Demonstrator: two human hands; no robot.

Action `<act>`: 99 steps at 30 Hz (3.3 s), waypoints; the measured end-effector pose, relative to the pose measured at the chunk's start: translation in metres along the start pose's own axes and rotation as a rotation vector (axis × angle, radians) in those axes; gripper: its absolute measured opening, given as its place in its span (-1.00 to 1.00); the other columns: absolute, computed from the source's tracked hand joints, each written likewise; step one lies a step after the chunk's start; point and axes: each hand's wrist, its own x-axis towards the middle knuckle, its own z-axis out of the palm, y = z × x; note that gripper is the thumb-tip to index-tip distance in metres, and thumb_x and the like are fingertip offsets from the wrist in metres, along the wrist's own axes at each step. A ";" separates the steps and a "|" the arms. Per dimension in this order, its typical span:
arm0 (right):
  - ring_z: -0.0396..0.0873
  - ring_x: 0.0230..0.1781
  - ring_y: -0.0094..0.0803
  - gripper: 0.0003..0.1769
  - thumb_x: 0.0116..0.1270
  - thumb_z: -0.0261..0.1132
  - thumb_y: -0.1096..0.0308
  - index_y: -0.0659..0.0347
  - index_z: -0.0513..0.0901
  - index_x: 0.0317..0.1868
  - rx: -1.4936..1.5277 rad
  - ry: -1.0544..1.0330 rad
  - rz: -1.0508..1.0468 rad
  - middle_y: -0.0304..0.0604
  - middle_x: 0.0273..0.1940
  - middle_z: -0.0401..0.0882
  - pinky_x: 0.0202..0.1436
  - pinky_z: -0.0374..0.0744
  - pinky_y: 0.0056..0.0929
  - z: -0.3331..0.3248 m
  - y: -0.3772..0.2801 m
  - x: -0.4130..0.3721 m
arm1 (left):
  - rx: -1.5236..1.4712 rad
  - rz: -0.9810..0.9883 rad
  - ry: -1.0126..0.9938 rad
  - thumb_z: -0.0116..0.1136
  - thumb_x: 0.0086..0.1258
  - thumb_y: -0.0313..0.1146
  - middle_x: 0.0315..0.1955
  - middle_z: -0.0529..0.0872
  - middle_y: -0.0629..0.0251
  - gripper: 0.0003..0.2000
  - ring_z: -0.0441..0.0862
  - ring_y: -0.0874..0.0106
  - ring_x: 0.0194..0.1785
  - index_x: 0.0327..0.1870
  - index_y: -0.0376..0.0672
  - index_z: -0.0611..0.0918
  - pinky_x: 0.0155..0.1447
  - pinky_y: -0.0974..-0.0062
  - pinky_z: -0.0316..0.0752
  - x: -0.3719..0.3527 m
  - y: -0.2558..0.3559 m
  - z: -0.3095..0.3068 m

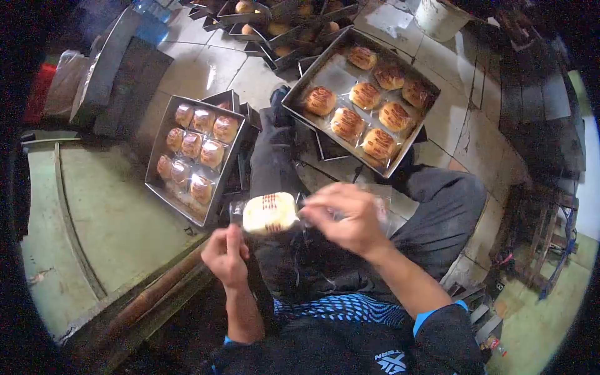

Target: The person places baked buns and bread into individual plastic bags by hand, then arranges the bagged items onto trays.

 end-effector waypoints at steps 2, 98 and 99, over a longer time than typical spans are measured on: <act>0.66 0.17 -0.17 -0.39 0.10 0.54 0.35 0.15 0.65 0.22 -0.191 -0.225 -0.167 0.01 0.12 0.70 0.30 0.51 -0.21 0.014 -0.022 0.025 | 0.010 -0.077 -0.005 0.28 0.50 -0.36 -0.63 0.59 0.41 -0.79 0.43 0.73 -0.67 -0.40 -0.25 0.69 -0.62 0.75 0.23 0.029 0.005 0.015; 0.66 -0.25 -0.07 -0.48 -0.03 0.56 0.44 0.23 0.68 0.02 -0.140 -0.205 0.301 0.01 -0.11 0.59 -0.05 0.64 -0.23 -0.080 0.082 -0.101 | 0.654 0.423 -0.971 0.24 0.40 -0.24 -0.33 0.72 -0.07 -0.76 0.70 -0.07 -0.18 -0.19 -0.27 0.70 -0.05 0.10 0.58 -0.018 -0.060 0.152; 0.68 -0.26 -0.16 -0.48 -0.02 0.56 0.48 0.23 0.66 0.02 -0.226 -0.168 0.226 -0.03 -0.13 0.61 -0.13 0.66 -0.29 -0.077 0.078 -0.099 | 0.618 0.421 -0.944 0.24 0.40 -0.25 -0.33 0.72 -0.07 -0.77 0.70 -0.06 -0.19 -0.18 -0.27 0.70 -0.05 0.11 0.58 -0.016 -0.060 0.152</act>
